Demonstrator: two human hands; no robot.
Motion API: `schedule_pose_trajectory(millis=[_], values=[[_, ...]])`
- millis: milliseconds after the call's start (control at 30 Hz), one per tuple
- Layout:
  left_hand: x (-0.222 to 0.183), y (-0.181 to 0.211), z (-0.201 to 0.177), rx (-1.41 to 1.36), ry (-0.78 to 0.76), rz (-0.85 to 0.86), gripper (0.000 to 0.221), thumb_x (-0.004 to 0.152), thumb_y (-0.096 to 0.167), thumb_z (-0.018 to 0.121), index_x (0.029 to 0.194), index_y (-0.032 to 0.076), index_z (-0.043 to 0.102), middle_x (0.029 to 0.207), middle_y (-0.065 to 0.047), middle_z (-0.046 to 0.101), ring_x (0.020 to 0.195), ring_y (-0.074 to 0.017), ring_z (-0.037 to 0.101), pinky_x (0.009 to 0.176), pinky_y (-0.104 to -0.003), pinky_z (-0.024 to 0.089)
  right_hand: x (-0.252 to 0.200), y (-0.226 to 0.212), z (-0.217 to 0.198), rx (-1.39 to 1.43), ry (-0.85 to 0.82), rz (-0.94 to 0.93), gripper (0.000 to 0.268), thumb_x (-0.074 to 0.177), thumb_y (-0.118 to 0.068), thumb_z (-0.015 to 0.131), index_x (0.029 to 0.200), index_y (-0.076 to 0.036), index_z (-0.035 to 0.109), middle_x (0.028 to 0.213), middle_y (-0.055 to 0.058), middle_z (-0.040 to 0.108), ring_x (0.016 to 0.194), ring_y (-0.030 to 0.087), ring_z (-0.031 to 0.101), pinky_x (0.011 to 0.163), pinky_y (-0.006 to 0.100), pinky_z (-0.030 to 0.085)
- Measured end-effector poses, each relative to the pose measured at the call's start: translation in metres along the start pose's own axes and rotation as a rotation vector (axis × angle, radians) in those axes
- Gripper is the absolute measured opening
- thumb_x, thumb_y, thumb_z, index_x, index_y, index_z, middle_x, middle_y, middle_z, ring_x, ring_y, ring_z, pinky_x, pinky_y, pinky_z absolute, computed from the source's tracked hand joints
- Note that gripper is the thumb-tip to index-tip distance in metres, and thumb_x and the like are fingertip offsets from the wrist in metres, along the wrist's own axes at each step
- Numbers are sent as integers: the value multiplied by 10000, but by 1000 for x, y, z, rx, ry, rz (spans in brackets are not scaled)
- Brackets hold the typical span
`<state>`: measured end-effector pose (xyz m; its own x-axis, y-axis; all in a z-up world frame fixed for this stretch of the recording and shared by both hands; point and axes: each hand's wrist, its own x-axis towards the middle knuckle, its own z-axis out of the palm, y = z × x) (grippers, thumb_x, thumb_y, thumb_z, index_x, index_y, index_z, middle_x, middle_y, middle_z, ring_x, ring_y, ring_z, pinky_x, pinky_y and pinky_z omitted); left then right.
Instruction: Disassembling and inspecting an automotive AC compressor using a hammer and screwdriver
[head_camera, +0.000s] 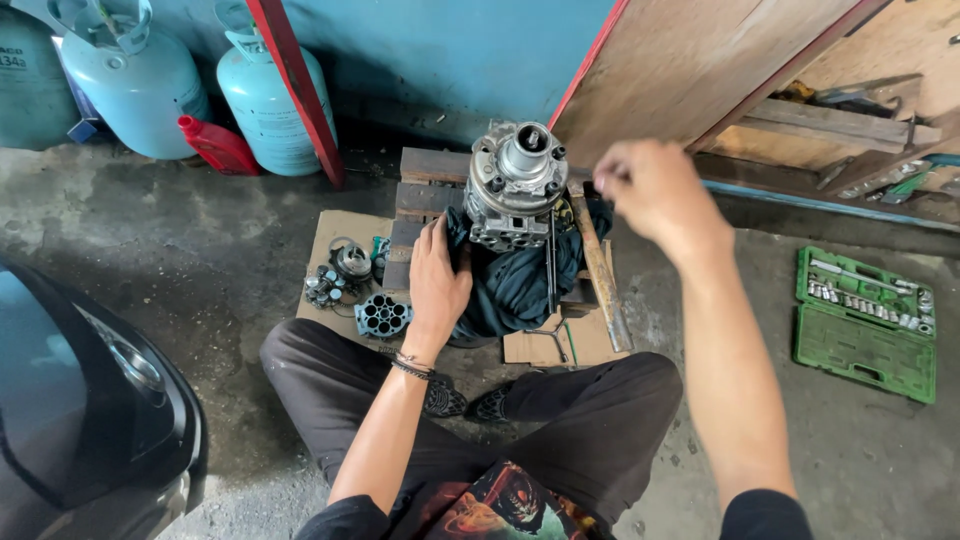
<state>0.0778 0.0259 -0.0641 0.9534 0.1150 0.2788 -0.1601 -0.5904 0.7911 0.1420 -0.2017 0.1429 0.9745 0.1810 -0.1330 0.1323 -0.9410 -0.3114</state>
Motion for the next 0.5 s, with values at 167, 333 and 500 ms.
schedule_pose_trajectory(millis=[167, 333, 500], values=[[0, -3, 3, -21, 25, 32, 574, 945, 140, 638, 1475, 45, 440, 1287, -157, 518, 1175, -372, 568, 1064, -477, 442, -3, 26, 64, -9, -76, 74, 270, 941, -221, 655, 1089, -35, 783, 912, 226, 780, 920, 433, 742, 882, 533, 574], [0, -11, 8, -23, 56, 55, 600, 907, 158, 674, 1457, 50, 460, 1280, -165, 535, 1160, -397, 581, 1039, -496, 461, 33, 62, 121, 294, 6, 61, 301, 975, -126, 616, 1192, 67, 695, 717, 213, 717, 602, 319, 728, 621, 419, 607], [1, -15, 11, -45, 70, 46, 623, 866, 136, 688, 1447, 57, 475, 1271, -166, 547, 1148, -417, 589, 1024, -505, 470, 35, 40, 113, 333, -85, 91, 337, 985, -103, 581, 1268, 68, 645, 781, 219, 735, 607, 266, 739, 608, 375, 617]])
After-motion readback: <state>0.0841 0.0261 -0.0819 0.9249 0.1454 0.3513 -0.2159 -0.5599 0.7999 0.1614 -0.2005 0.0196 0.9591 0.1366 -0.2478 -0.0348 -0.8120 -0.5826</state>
